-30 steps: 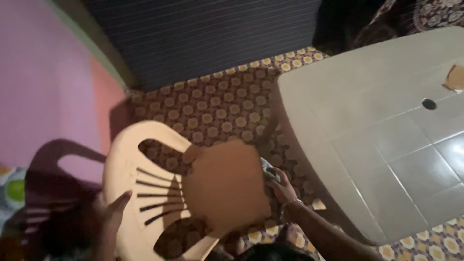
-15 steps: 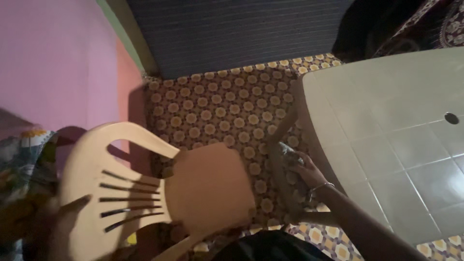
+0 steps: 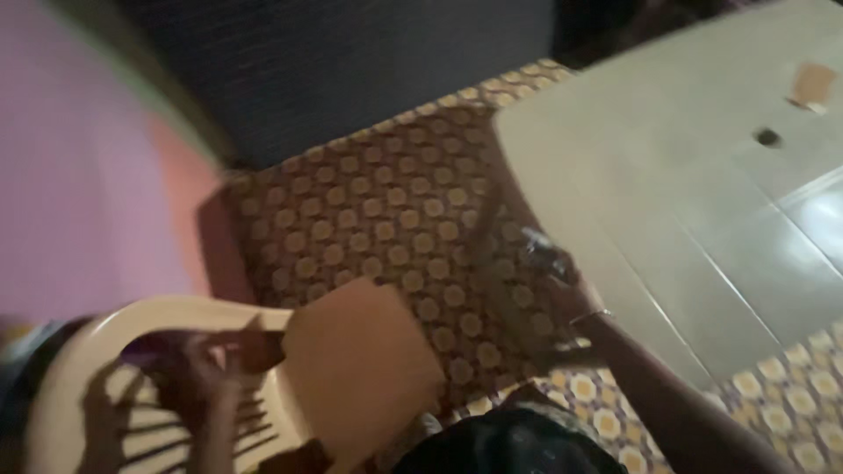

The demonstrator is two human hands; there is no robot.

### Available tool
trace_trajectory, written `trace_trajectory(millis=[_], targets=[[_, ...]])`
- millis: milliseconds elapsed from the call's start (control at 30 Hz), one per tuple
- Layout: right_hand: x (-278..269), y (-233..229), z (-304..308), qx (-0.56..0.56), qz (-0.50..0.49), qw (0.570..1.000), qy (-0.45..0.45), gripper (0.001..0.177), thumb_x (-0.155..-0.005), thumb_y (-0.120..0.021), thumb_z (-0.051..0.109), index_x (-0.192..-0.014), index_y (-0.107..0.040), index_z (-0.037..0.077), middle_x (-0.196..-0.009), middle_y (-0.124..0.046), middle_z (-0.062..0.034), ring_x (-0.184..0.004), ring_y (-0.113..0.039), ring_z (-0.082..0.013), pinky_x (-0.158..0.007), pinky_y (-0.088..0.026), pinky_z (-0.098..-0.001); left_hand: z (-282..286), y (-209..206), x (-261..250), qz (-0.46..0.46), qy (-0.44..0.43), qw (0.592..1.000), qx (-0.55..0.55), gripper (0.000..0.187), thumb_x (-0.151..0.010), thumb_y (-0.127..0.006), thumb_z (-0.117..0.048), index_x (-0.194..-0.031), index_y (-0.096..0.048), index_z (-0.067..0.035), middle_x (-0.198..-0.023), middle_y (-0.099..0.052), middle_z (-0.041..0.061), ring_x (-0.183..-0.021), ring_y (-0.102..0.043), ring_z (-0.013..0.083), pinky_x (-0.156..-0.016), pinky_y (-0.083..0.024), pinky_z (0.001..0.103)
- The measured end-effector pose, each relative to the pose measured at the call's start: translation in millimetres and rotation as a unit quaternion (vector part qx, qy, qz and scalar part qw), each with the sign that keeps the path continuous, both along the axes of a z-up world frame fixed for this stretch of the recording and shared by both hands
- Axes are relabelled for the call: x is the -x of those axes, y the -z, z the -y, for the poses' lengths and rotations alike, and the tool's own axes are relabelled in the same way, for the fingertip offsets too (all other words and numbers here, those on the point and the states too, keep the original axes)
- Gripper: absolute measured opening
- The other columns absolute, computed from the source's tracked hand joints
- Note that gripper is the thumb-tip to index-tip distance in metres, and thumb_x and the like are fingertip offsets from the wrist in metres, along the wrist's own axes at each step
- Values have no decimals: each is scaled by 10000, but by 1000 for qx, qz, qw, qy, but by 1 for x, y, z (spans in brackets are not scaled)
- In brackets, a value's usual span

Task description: The person wipes the surface of a plastic table using a cloth, moving it across different sections of the table top.

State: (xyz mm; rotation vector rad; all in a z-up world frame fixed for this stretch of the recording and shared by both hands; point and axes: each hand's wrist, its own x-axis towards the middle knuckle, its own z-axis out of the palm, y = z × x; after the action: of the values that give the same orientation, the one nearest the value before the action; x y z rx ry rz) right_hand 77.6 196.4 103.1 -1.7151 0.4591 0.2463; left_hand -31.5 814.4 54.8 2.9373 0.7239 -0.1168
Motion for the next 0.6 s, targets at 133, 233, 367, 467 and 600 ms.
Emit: trace_trajectory(millis=[133,233,367,467,600], targets=[[18,-10,96,270,57,957,89,595,-881,-640,219,-1460,-505,207,-1192,-714,-181,-1029,-715,-312,-864,-557,-426,128,32,-71,9,159,987,26,572,-847,-659,-536,-1243,-597,-128,-1314,-566,109,-1175,-589,333,-969,-512,486],[54,13,177,376,54,913,148,593,-923,-639,215,-1491,-470,210,-1370,-610,-208,-1212,-605,-378,-981,-504,-478,240,59,-108,-24,263,959,101,552,-859,-639,-520,-1259,-580,-144,-1346,-544,91,-1201,-574,320,-977,-504,484],[117,77,248,516,-136,843,69,819,-878,-618,429,-1601,-249,316,-1672,-178,-143,-1514,-191,-366,-1198,-232,-549,376,101,-107,99,436,868,213,531,-941,-603,-549,-1257,-580,-123,-1536,-369,177,-1397,-351,475,-1126,-377,606],[143,107,254,499,-168,848,64,820,-875,-550,603,-1598,-227,388,-1702,-98,-74,-1563,-73,-336,-1201,-143,-601,416,98,-136,-213,494,793,287,735,-923,-620,-549,-1474,-465,-88,-1671,-121,212,-1524,-47,518,-1151,-278,628],[141,116,247,540,-124,828,87,797,-853,-519,690,-1566,-293,413,-1716,-111,-66,-1575,-64,-343,-1204,-116,-629,463,79,-165,-40,498,816,291,735,-963,-610,-555,-1500,-439,-84,-1674,-147,204,-1524,-111,521,-1170,-261,642]])
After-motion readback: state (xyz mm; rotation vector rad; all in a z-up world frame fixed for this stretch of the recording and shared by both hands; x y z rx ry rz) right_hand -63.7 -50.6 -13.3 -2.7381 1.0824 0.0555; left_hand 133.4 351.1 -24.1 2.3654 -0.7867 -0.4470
